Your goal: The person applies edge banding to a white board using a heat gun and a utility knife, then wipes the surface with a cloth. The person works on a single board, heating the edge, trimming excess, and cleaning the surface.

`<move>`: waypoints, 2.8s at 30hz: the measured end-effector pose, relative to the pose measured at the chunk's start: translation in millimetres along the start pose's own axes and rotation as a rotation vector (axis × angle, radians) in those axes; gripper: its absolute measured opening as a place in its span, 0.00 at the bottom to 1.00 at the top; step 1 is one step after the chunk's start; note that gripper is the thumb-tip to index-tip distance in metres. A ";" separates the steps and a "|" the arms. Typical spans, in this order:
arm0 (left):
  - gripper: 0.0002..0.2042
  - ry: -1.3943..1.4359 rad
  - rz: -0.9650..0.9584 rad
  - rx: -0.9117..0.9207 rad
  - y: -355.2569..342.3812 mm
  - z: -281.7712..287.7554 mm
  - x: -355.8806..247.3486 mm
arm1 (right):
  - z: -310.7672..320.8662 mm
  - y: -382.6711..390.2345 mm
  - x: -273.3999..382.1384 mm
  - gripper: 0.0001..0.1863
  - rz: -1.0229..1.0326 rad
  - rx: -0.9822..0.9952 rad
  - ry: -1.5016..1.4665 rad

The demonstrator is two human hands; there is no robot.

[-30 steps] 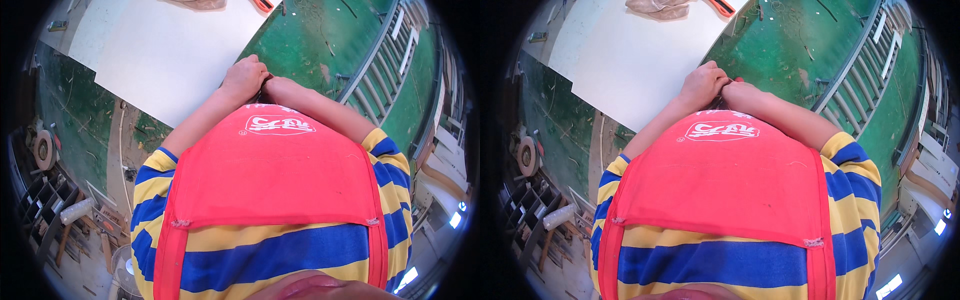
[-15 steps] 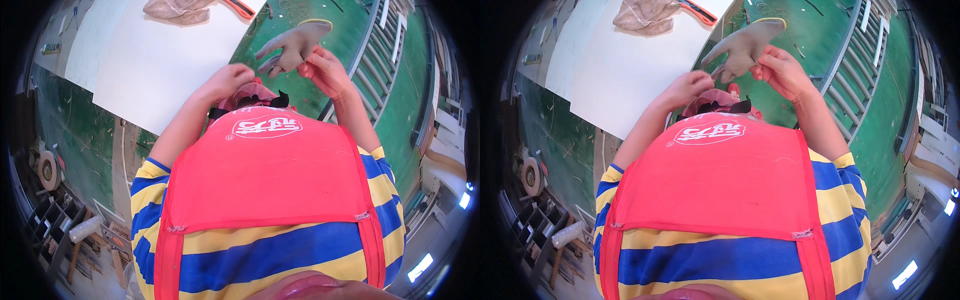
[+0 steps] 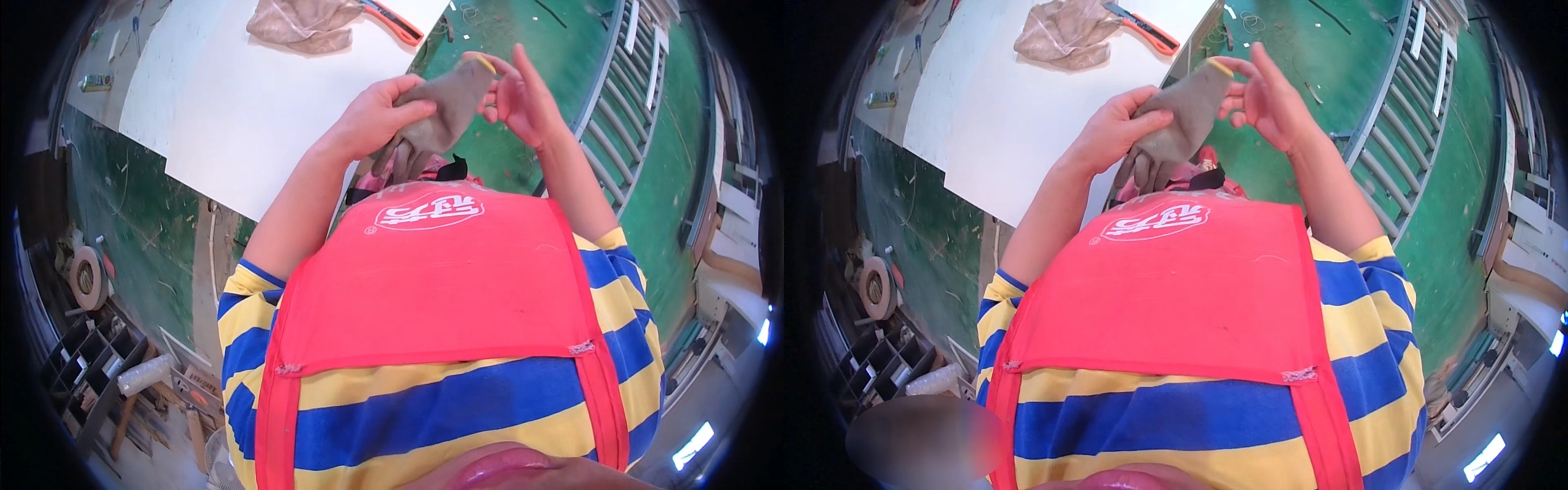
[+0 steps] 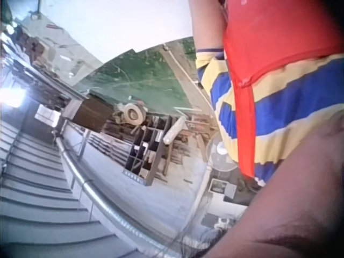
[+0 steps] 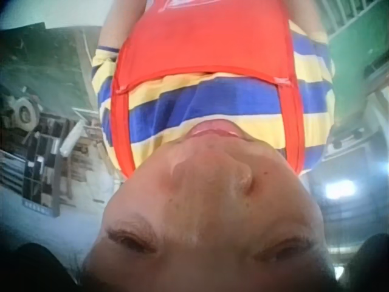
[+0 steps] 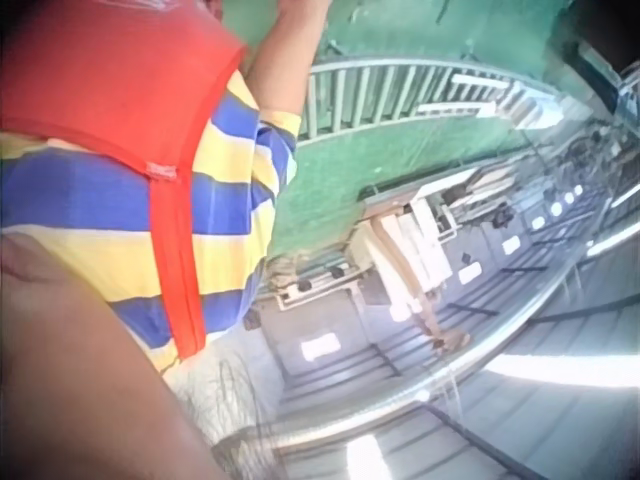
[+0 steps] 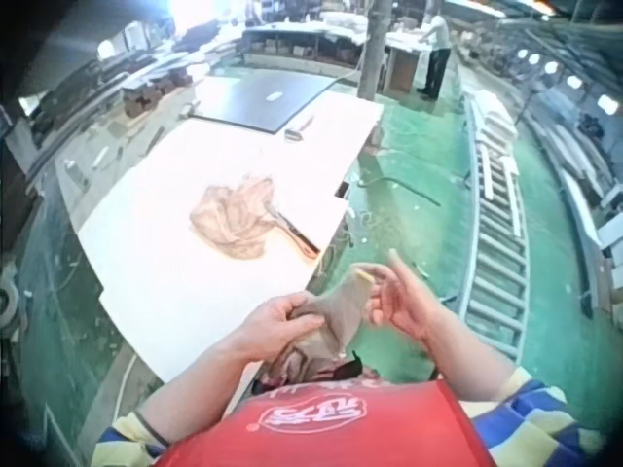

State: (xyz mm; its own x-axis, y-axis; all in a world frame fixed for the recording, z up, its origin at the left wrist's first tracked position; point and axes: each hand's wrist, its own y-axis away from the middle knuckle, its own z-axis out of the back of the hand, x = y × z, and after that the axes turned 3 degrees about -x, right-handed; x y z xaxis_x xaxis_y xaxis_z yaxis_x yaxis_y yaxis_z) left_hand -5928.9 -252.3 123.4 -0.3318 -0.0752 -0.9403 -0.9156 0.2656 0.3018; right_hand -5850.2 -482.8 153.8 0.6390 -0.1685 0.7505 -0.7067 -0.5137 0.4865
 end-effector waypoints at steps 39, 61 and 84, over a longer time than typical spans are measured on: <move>0.02 -0.646 -0.910 -0.393 -68.4 -79.0 -13.9 | 31.1 -118.1 -52.0 0.13 0.489 -0.182 0.330; 0.15 -0.791 -0.641 -0.852 -26.3 20.6 43.4 | -29.9 -206.3 -29.5 0.22 0.885 -0.356 1.418; 0.29 -1.403 -0.225 -1.029 -145.1 158.7 65.8 | 107.8 -217.7 -21.7 0.11 0.882 -0.540 0.677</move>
State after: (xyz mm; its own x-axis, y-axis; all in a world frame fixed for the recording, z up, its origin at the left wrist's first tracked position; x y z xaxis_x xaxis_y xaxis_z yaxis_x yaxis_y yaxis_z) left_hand -5781.8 -143.3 -7.2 -0.2677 0.9383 -0.2190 -0.8547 -0.3362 -0.3955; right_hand -5677.5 -458.0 -16.6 -0.2915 0.2708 0.9175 -0.9535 -0.0049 -0.3015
